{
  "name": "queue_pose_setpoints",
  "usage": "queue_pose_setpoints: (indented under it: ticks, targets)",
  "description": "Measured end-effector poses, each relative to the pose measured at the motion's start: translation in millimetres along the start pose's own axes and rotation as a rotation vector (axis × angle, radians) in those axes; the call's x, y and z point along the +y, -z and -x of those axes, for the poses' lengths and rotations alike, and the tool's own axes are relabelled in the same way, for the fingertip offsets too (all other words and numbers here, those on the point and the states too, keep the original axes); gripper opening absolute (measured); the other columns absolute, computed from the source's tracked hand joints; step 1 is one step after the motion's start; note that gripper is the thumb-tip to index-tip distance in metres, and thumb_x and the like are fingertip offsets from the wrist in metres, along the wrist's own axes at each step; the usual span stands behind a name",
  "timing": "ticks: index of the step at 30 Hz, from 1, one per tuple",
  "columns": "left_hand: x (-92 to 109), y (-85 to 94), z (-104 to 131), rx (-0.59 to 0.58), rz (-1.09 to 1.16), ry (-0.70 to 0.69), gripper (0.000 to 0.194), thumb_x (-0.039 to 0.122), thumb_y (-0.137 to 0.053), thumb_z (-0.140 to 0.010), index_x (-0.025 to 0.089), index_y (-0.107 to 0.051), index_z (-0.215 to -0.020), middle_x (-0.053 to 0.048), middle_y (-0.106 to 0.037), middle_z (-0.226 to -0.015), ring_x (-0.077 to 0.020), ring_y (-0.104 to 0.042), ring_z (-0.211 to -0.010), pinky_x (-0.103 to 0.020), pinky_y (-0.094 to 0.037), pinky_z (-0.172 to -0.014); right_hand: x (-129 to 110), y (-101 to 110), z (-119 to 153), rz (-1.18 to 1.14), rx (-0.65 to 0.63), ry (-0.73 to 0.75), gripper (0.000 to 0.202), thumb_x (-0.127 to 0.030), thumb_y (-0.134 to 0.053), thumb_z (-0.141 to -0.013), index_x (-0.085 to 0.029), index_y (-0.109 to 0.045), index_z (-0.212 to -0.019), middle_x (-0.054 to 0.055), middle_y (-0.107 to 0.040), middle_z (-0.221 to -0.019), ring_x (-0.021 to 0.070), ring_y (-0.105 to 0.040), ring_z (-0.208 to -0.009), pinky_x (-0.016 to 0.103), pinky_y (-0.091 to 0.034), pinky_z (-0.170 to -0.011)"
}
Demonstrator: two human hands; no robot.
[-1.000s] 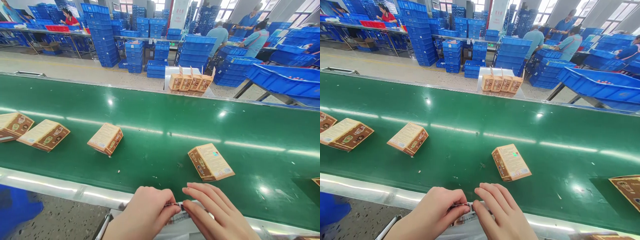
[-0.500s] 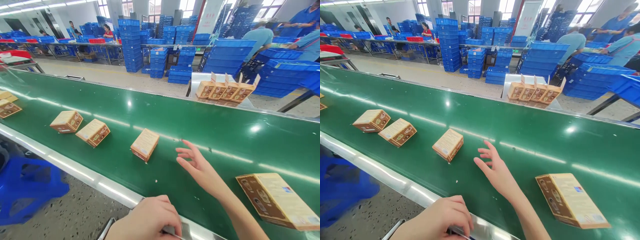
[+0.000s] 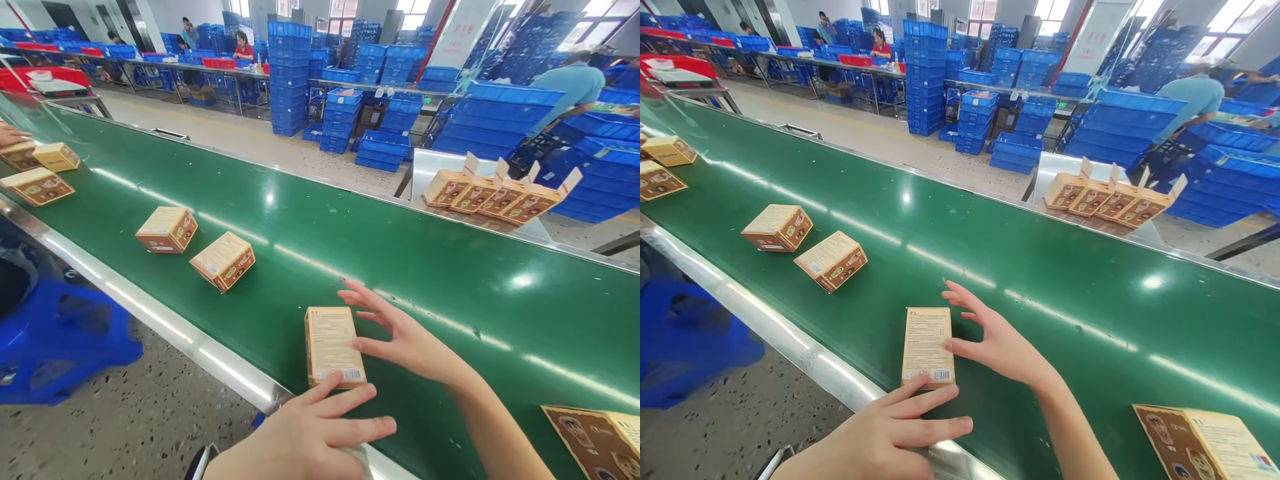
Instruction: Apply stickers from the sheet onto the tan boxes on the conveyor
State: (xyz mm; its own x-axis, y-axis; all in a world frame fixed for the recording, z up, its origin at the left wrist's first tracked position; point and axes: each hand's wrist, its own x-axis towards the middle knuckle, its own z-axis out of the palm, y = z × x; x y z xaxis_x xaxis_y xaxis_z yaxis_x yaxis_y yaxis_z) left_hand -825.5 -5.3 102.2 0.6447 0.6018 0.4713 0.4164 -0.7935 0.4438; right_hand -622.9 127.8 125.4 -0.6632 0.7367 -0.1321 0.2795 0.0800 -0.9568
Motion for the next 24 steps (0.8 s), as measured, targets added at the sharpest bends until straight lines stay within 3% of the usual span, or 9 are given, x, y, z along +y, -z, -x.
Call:
queue_pose_setpoints:
  ticks: [4,6,9,12,15,17,20,24]
  targets:
    - [0,-27.5,1,0.038,-0.086,-0.032,0.031,0.030,-0.060,-0.099,0.021,-0.071,-0.072,0.001,-0.066,-0.135,-0.0242,-0.047,-0.140,-0.039,-0.031,-0.120,-7,-19,32,-0.159,0.516,-0.150,0.041,-0.055,-0.073,-0.078,-0.025,-0.072,-0.106,0.010,-0.067,-0.132,0.0293,-0.061,-0.123,0.047,-0.051,-0.104]
    - [1,-40.0,-1,0.032,-0.135,-0.074,0.030,0.027,-0.064,-0.097,0.022,-0.070,-0.068,0.000,-0.070,-0.129,-0.0264,-0.047,-0.139,-0.042,-0.032,-0.120,-9,-34,41,-0.255,0.638,-0.251,0.041,-0.060,-0.076,-0.072,-0.022,-0.075,-0.086,0.011,-0.072,-0.124,0.0315,-0.067,-0.114,0.045,-0.055,-0.098]
    - [4,-45.6,-4,0.068,-0.205,-0.110,0.030,0.021,-0.059,-0.099,0.022,-0.072,-0.072,0.001,-0.073,-0.124,-0.0243,-0.052,-0.135,-0.042,-0.027,-0.122,-8,-53,47,-0.355,0.686,-0.345,0.041,-0.061,-0.078,-0.069,-0.021,-0.078,-0.079,0.011,-0.072,-0.125,0.0323,-0.068,-0.111,0.041,-0.058,-0.091]
    - [8,-32.6,-5,0.088,-0.245,-0.113,0.031,0.022,-0.046,-0.105,0.020,-0.075,-0.097,0.001,-0.072,-0.126,-0.0178,-0.054,-0.132,-0.041,-0.018,-0.125,-6,-59,48,-0.391,0.743,-0.372,0.037,-0.057,-0.079,-0.070,-0.022,-0.079,-0.082,0.010,-0.071,-0.127,0.0326,-0.066,-0.115,0.037,-0.060,-0.085]
    - [10,-14.9,-3,-0.013,-0.276,-0.091,0.037,0.030,-0.038,-0.108,0.012,-0.065,-0.127,0.000,-0.066,-0.136,-0.0147,-0.050,-0.136,-0.035,-0.018,-0.125,-5,-59,50,-0.422,0.778,-0.368,0.036,-0.054,-0.082,-0.068,-0.020,-0.080,-0.080,0.012,-0.071,-0.126,0.0340,-0.067,-0.111,0.036,-0.061,-0.077]
    - [10,-11.6,-1,-0.036,-0.277,-0.072,0.041,0.030,-0.036,-0.109,0.008,-0.058,-0.134,0.000,-0.061,-0.142,-0.0138,-0.046,-0.139,-0.031,-0.020,-0.124,-4,-59,53,-0.427,0.815,-0.367,0.035,-0.053,-0.082,-0.068,-0.021,-0.080,-0.080,0.011,-0.071,-0.126,0.0325,-0.070,-0.105,0.035,-0.060,-0.072]
    - [10,-23.7,1,0.019,-0.245,-0.045,0.035,0.023,-0.040,-0.105,0.010,-0.066,-0.125,-0.002,-0.060,-0.143,-0.0152,-0.039,-0.144,-0.031,-0.019,-0.125,-1,-60,59,-0.404,0.862,-0.366,0.035,-0.053,-0.081,-0.068,-0.021,-0.078,-0.081,0.011,-0.070,-0.129,0.0303,-0.072,-0.098,0.032,-0.059,-0.065]
    - [13,-46.6,-1,0.001,-0.229,-0.095,0.021,0.021,-0.056,-0.096,0.018,-0.076,-0.090,-0.006,-0.063,-0.139,-0.0240,-0.034,-0.147,-0.038,-0.025,-0.123,1,-58,66,-0.397,0.887,-0.372,0.034,-0.052,-0.083,-0.067,-0.020,-0.077,-0.078,0.011,-0.070,-0.129,0.0299,-0.072,-0.095,0.031,-0.058,-0.062]
